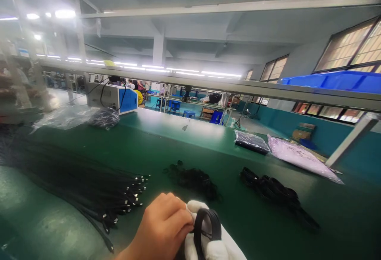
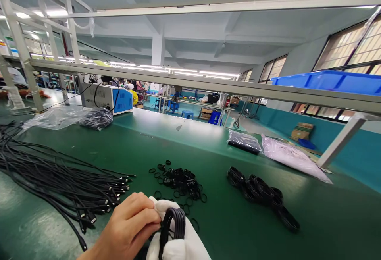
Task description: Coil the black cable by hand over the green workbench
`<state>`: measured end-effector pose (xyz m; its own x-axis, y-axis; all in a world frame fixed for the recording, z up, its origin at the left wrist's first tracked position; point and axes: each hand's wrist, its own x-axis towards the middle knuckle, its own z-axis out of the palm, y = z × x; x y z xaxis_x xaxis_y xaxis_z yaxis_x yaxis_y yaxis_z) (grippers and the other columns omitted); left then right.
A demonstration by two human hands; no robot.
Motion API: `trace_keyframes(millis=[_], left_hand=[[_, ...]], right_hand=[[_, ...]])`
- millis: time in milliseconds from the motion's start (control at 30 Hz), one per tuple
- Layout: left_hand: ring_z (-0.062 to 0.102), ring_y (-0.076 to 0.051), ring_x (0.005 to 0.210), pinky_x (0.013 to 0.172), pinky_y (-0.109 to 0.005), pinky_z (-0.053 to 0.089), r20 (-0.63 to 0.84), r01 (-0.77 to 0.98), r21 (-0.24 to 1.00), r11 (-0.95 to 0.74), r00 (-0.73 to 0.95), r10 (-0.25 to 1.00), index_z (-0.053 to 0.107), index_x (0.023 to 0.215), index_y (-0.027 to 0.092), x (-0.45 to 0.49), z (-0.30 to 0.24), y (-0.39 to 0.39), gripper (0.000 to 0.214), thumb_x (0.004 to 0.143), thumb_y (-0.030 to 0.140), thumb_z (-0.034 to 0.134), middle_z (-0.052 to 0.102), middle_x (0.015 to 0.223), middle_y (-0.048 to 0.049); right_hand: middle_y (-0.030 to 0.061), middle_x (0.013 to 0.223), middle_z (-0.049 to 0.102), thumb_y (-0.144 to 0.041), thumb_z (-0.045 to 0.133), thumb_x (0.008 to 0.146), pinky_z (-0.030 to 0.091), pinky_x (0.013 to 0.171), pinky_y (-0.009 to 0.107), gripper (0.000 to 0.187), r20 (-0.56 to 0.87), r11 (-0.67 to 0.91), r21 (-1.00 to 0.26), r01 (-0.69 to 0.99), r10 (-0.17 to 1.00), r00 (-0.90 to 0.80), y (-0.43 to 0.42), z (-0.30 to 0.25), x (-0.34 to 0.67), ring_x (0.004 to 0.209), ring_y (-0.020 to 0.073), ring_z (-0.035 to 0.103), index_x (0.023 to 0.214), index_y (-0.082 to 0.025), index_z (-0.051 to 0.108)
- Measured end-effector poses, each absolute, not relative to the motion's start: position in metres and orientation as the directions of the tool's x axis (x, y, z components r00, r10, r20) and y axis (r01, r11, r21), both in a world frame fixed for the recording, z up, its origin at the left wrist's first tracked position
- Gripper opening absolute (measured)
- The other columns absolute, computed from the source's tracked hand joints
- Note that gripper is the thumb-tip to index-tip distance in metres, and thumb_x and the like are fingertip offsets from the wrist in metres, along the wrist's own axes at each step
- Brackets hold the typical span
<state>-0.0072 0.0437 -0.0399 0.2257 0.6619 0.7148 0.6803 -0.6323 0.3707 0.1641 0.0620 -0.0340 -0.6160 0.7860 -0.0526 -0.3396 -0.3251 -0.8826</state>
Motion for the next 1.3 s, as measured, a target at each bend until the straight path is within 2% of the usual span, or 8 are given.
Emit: trace_keyframes(millis=[167, 367, 467, 600, 767, 867, 1067, 1300], left_hand=[[0.057, -0.015, 0.069, 0.063, -0.022, 0.042, 0.443, 0.538, 0.762, -0.359, -0.029, 0.896, 0.064, 0.085, 0.023, -0.014, -0.022, 0.035, 0.019, 0.091, 0.029, 0.047, 0.063, 0.077, -0.0005], [0.062, -0.028, 0.068, 0.059, -0.031, 0.036, 0.1, 0.807, 0.59, 0.004, -0.078, 0.992, 0.064, 0.09, 0.023, 0.012, -0.026, 0.034, 0.02, 0.071, 0.029, 0.06, 0.069, 0.078, -0.0057], [0.063, -0.026, 0.079, 0.068, -0.031, 0.041, 0.102, 0.783, 0.622, -0.034, -0.038, 0.994, 0.063, 0.092, 0.022, 0.008, -0.033, 0.041, 0.029, 0.073, 0.01, 0.044, 0.068, 0.086, -0.0056], [0.06, -0.017, 0.09, 0.08, -0.023, 0.044, 0.228, 0.63, 0.743, -0.227, 0.08, 0.97, 0.063, 0.107, 0.025, -0.004, -0.037, 0.047, 0.048, 0.075, 0.002, 0.035, 0.062, 0.099, -0.0016], [0.059, -0.018, 0.09, 0.079, -0.025, 0.045, 0.307, 0.713, 0.643, -0.281, 0.096, 0.947, 0.057, 0.12, 0.027, 0.001, -0.043, 0.046, 0.056, 0.073, 0.004, 0.038, 0.056, 0.11, -0.0037], [0.058, -0.02, 0.082, 0.073, -0.028, 0.044, 0.374, 0.714, 0.658, -0.238, -0.036, 0.927, 0.061, 0.104, 0.02, 0.005, -0.046, 0.04, 0.03, 0.08, 0.017, 0.044, 0.058, 0.1, -0.0069], [0.047, -0.015, 0.06, 0.056, -0.025, 0.035, 0.0, 0.288, 0.957, 0.019, -0.067, 0.998, 0.056, 0.07, 0.017, 0.007, -0.06, 0.038, 0.016, 0.071, 0.033, 0.056, 0.054, 0.063, -0.0002], [0.029, -0.007, 0.048, 0.047, -0.02, 0.023, -0.076, -0.091, 0.992, 0.086, 0.104, 0.992, 0.045, 0.064, 0.019, 0.003, -0.065, 0.043, 0.032, 0.063, 0.043, 0.066, 0.039, 0.054, 0.0069]], right_hand=[[0.0004, 0.062, 0.059, -0.038, 0.076, 0.057, 0.044, 0.058, 0.031, 0.071, -0.075, -0.295, -0.922, -0.249, 0.77, -0.633, 0.066, -0.036, 0.162, 0.053, 0.016, 0.051, 0.121, -0.019, 0.054], [0.0064, 0.11, 0.061, -0.025, 0.073, 0.062, 0.041, 0.093, 0.034, 0.059, -0.031, 0.006, -0.992, 0.129, 0.959, -0.283, 0.063, -0.051, 0.147, 0.107, 0.0277, 0.054, 0.119, -0.025, 0.057], [0.008, 0.118, 0.057, -0.03, 0.076, 0.061, 0.043, 0.093, 0.037, 0.07, -0.099, -0.14, -0.988, -0.063, 0.893, -0.439, 0.061, -0.05, 0.148, 0.111, 0.0289, 0.052, 0.127, -0.025, 0.052], [0.0098, 0.1, 0.06, -0.048, 0.066, 0.077, 0.048, 0.081, 0.039, 0.054, -0.048, -0.466, -0.802, -0.373, 0.674, -0.737, 0.061, -0.039, 0.153, 0.093, 0.0256, 0.06, 0.12, -0.017, 0.055], [0.0092, 0.11, 0.057, -0.035, 0.079, 0.065, 0.05, 0.075, 0.038, 0.059, 0.034, -0.429, -0.821, -0.378, 0.623, -0.781, 0.067, -0.045, 0.152, 0.093, 0.0261, 0.06, 0.118, -0.022, 0.055], [0.0096, 0.122, 0.05, -0.03, 0.081, 0.059, 0.051, 0.071, 0.037, 0.068, -0.026, -0.445, -0.802, -0.398, 0.692, -0.721, 0.071, -0.057, 0.153, 0.102, 0.0286, 0.056, 0.12, -0.025, 0.051], [-0.002, 0.085, 0.057, -0.008, 0.074, 0.05, 0.047, 0.08, 0.036, 0.064, -0.156, -0.32, -0.933, -0.163, 0.77, -0.619, 0.076, -0.066, 0.151, 0.081, 0.0194, 0.059, 0.109, -0.023, 0.051], [-0.0001, 0.087, 0.06, -0.009, 0.063, 0.052, 0.044, 0.066, 0.027, 0.05, -0.061, -0.31, -0.929, -0.201, 0.665, -0.744, 0.076, -0.06, 0.148, 0.082, 0.0214, 0.061, 0.099, -0.02, 0.052]])
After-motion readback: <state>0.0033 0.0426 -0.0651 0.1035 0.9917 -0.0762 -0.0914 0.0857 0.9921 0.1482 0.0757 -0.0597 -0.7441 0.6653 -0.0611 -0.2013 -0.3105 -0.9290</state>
